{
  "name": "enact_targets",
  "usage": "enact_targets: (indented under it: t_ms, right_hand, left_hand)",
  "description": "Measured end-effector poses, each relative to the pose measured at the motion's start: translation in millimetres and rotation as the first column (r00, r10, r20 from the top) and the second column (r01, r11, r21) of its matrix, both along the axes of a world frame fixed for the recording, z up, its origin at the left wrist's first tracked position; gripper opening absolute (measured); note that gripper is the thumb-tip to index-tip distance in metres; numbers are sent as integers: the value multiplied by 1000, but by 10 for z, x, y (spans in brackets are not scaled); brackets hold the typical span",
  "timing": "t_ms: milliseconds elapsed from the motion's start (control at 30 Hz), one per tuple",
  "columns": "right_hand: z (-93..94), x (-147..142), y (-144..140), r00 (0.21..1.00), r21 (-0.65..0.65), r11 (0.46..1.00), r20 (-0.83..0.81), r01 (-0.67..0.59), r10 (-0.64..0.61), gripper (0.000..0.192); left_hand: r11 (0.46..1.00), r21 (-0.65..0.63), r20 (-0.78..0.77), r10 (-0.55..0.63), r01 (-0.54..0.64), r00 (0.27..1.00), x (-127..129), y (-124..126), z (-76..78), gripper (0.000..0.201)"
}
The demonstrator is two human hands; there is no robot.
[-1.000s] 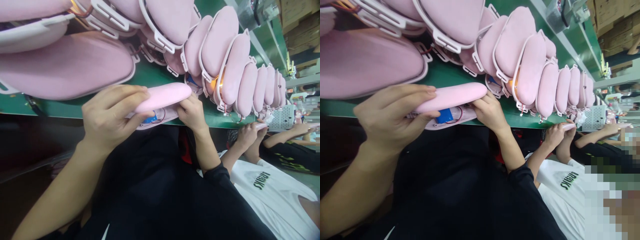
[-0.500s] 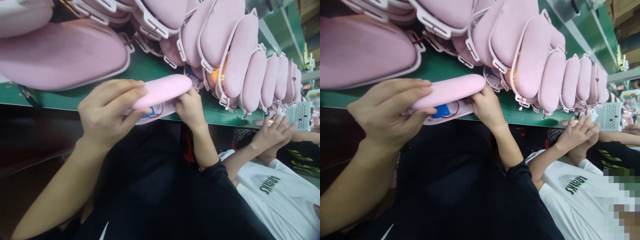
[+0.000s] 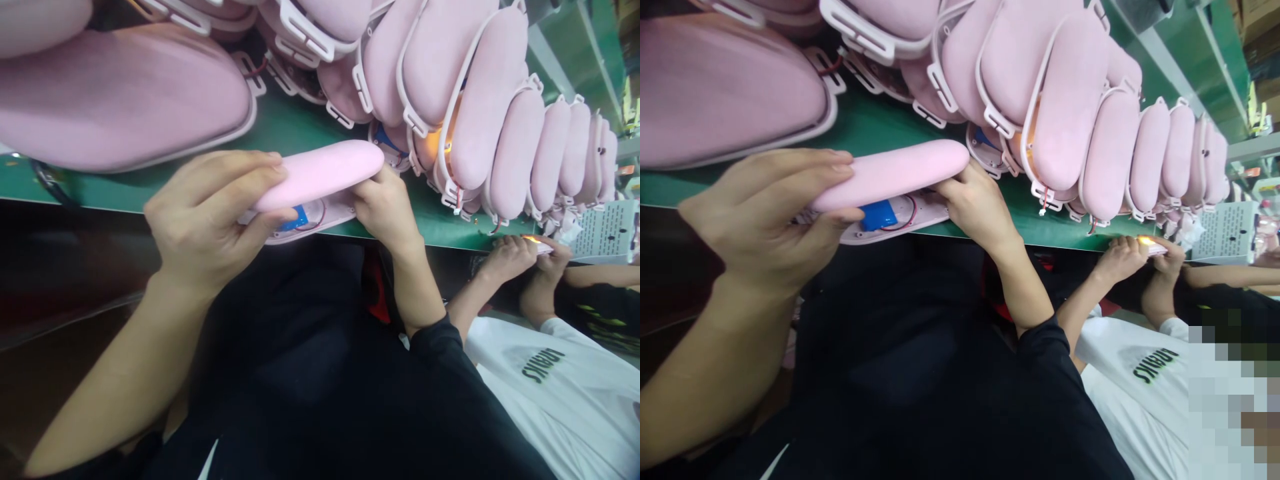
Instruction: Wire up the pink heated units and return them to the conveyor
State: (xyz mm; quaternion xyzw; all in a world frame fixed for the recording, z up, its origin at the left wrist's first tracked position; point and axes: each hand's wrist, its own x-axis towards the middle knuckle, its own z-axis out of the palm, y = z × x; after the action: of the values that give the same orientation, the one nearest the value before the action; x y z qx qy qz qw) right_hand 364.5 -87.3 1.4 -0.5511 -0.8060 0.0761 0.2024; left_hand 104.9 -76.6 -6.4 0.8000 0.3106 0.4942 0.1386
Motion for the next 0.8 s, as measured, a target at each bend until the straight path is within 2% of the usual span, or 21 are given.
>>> enact_targets:
  t_ms: [333, 433, 533, 800]
  right_hand:
    - [58, 47, 56, 998, -60, 998, -54, -30, 27, 32]
    - [55, 37, 65, 998, -57, 998, -63, -28, 25, 29]
    - [66, 13, 61, 999, -47, 999, -51, -6, 4, 27]
    - [63, -10, 46, 999, 12, 1000, -30, -15, 15, 25]
  left_hand:
    - [999, -39, -52, 17, -19, 998, -30, -9, 33, 38]
    - [990, -120, -101, 55, -67, 993, -35, -40, 68, 31]
    - [976, -189, -146, 79, -106, 986, -41, -64, 105, 33]
    - [979, -179, -127, 73, -95, 989, -67, -55, 63, 31]
